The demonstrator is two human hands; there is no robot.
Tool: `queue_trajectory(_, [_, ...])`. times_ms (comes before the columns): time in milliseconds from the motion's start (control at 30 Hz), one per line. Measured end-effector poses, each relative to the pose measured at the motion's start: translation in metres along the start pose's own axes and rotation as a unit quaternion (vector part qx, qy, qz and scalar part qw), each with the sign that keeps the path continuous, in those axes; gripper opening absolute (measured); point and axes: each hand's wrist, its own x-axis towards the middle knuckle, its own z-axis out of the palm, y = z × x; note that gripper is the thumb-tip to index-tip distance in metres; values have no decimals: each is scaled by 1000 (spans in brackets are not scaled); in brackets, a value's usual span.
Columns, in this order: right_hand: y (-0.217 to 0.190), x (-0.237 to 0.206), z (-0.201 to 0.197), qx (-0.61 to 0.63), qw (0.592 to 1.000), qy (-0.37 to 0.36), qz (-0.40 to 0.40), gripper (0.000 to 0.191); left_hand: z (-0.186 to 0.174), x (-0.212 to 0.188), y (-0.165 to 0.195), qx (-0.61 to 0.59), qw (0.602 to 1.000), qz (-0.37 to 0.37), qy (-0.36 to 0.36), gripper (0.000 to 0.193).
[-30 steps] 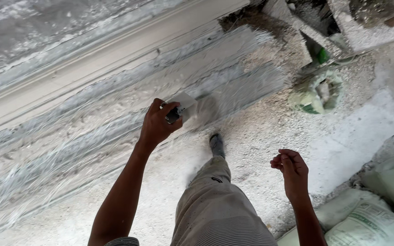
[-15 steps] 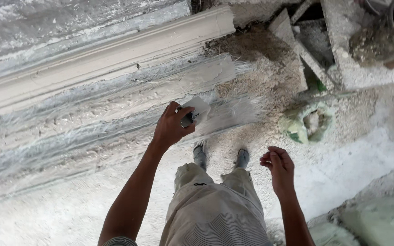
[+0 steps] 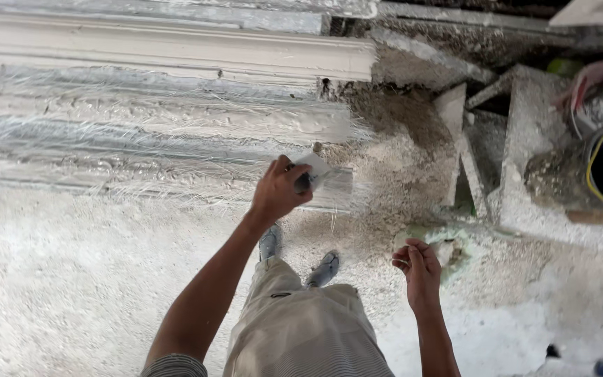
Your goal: The person wets a bundle of white fiberglass strands in a bucket of water, then lays and spreads the strands along the channel of a long plaster cornice mold. They then scoop plaster slurry with a small trowel and spread it over the fibers, smoothing the surface by hand along the mold.
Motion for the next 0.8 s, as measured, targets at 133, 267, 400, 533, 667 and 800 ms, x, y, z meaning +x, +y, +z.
queue_trajectory(133, [-5, 26, -8, -21, 999, -36, 12, 20, 28, -1, 19, -7, 1000, -11, 19, 60])
queue_trajectory(267, [-10, 45, 4, -50, 995, -82, 31, 19, 37, -6, 30, 24, 996, -67, 49, 55])
queue_trajectory(400, [-13, 57, 35, -50, 990, -131, 20, 19, 20, -19, 23, 51, 983, -140, 104, 50])
queue_trajectory(533, [-9, 62, 78, -60, 984, -160, 44, 18, -8, -35, 4, -5, 977, -150, 153, 50])
queue_trajectory(667, [2, 61, 125, -74, 980, -175, 56, 18, -51, -56, -39, 60, 954, -234, 178, 49])
queue_trajectory(800, [21, 59, 186, -78, 973, -211, 53, 18, -105, -87, -107, 64, 954, -235, 176, 55])
